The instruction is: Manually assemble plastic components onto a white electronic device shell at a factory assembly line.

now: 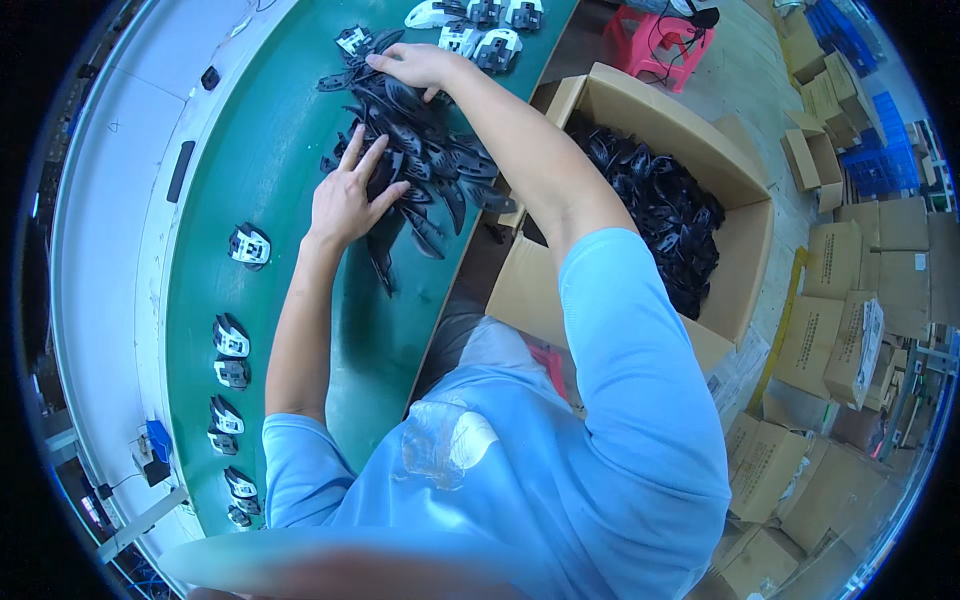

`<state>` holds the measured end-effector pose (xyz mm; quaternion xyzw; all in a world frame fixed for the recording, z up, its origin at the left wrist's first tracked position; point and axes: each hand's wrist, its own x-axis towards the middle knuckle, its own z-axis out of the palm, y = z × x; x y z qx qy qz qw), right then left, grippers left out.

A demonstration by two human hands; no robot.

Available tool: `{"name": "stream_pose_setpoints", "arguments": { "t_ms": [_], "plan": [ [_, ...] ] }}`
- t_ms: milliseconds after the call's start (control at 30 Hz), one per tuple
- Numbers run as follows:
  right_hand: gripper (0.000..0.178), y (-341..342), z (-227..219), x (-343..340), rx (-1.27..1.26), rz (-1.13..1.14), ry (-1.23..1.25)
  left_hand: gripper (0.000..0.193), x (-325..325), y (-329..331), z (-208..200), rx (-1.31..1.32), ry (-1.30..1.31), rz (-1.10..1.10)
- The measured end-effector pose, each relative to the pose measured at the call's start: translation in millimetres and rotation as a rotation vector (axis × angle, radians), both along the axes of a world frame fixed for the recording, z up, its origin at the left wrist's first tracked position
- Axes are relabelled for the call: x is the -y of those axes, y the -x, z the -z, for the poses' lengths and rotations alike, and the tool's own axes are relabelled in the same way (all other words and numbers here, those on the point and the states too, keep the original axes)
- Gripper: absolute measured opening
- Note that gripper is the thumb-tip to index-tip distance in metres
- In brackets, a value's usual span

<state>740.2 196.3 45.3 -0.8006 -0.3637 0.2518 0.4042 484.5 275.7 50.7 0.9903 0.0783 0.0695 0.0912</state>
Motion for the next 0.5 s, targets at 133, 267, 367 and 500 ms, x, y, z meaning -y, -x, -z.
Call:
{"name": "stream_pose_setpoints", "arguments": {
  "t_ms": [133,267,367,500],
  "plan": [
    [0.062,-7.5,23.4,-1.8,0.695,-0.027,0.016,0.062,-17.7,1.2,-6.0,0.099,-0.013,0.069],
    [0.046,-14.1,43.5,10.9,0.686,-0.021,-0.272,0.051,-56.1,-27.5,3.7,0.310,0.012,-0.027],
    [0.046,-17.8,49.8,24.8,0.558,0.037,-0.359,0.055,-85.8,-64.1,33.0,0.411,0.001,-0.017],
    [0.037,40.2,-8.7,100.1,0.366,0.279,-0.446,0.057,-106.4,-56.5,28.5,0.465,-0.067,0.055]
  ]
}}
